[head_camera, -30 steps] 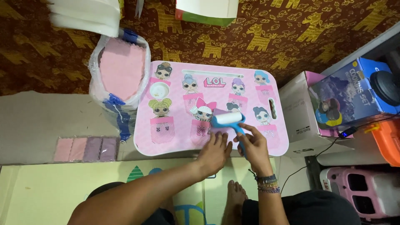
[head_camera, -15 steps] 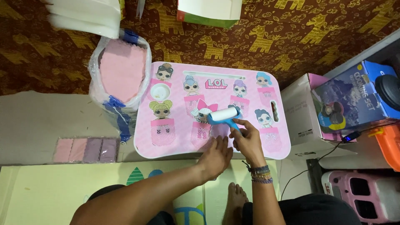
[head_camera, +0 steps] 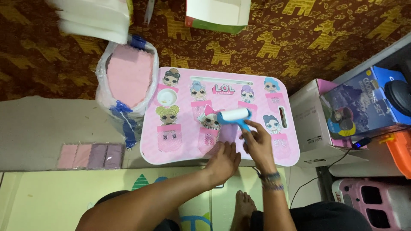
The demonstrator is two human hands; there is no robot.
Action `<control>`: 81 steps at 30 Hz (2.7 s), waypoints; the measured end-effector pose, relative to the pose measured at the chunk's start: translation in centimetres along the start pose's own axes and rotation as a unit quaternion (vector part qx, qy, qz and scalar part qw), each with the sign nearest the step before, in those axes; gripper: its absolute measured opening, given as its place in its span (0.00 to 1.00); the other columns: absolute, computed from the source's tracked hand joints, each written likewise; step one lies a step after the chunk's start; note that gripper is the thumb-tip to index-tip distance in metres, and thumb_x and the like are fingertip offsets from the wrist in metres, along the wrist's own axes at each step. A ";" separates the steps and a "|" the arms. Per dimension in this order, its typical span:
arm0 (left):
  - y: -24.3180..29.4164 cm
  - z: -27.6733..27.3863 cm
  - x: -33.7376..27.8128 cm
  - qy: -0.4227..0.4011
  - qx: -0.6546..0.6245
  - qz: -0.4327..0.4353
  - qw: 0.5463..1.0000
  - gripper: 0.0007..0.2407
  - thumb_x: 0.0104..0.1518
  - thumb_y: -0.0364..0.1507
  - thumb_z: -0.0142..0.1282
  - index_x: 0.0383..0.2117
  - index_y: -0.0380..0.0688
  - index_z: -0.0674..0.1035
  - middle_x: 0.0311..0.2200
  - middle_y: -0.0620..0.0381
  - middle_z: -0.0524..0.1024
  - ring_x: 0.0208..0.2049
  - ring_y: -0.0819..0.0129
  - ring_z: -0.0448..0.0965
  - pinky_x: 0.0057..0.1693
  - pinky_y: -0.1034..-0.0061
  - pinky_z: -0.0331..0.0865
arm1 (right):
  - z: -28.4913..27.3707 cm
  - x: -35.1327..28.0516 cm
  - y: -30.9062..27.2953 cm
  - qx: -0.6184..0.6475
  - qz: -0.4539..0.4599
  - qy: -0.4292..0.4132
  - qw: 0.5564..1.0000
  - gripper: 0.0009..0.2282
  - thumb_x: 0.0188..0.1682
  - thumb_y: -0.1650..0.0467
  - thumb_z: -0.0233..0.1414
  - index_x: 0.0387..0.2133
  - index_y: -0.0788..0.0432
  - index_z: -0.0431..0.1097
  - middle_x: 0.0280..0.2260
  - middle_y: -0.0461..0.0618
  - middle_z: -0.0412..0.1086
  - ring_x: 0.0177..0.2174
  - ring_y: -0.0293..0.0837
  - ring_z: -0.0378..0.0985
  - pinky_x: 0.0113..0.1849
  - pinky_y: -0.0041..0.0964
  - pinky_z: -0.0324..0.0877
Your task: The person uses a blue-handled lint roller to roll over small rectangular pieces of fabric on a pink tray. They handle a grey piece first, then a purple piece, rolling each repeatedly before placing them into clear plastic bags.
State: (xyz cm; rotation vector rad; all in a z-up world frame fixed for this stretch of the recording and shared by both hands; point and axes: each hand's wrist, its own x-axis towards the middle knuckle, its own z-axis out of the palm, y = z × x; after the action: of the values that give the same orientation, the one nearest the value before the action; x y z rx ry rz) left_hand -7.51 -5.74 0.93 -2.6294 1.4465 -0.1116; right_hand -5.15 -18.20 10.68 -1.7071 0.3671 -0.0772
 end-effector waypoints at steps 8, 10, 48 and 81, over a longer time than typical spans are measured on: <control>-0.2 0.0 0.1 0.009 -0.028 -0.006 1.000 0.26 0.49 0.33 0.60 0.57 0.40 0.75 0.57 0.26 0.69 0.57 0.28 0.68 0.57 0.38 0.57 | -1.7 -2.5 0.7 -0.059 0.060 -0.011 0.996 0.16 0.51 0.77 0.50 0.52 0.70 0.68 0.21 0.64 0.71 0.13 0.44 0.66 0.15 0.33 0.60; -0.3 -0.4 -0.1 0.007 -0.023 -0.006 1.000 0.26 0.49 0.33 0.60 0.57 0.40 0.75 0.57 0.26 0.69 0.57 0.29 0.68 0.57 0.38 0.57 | -1.6 -2.1 1.3 -0.056 0.060 -0.015 0.997 0.16 0.50 0.77 0.49 0.52 0.70 0.68 0.21 0.64 0.71 0.13 0.44 0.66 0.15 0.33 0.60; 3.4 -0.4 -1.7 -0.168 0.047 0.134 0.975 0.36 0.56 0.47 0.58 0.68 0.46 0.59 0.69 0.38 0.53 0.70 0.40 0.49 0.68 0.35 0.41 | -0.8 -8.1 1.2 -0.135 0.114 0.007 0.984 0.15 0.52 0.69 0.49 0.53 0.56 0.68 0.23 0.54 0.73 0.12 0.42 0.64 0.16 0.37 0.63; 1.1 0.1 -1.3 0.048 -0.005 -0.019 0.999 0.18 0.59 0.28 0.51 0.56 0.40 0.75 0.56 0.22 0.69 0.59 0.25 0.68 0.62 0.35 0.53 | 1.9 0.7 0.2 -0.107 0.009 0.013 0.994 0.17 0.49 0.75 0.50 0.51 0.73 0.66 0.21 0.61 0.71 0.09 0.42 0.67 0.15 0.33 0.61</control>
State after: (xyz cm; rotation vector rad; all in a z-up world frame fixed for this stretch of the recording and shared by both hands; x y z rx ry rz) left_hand -9.08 -5.24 0.64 -2.6950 1.4296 -0.2377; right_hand -4.05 -16.57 10.07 -1.9155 0.4220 -0.0496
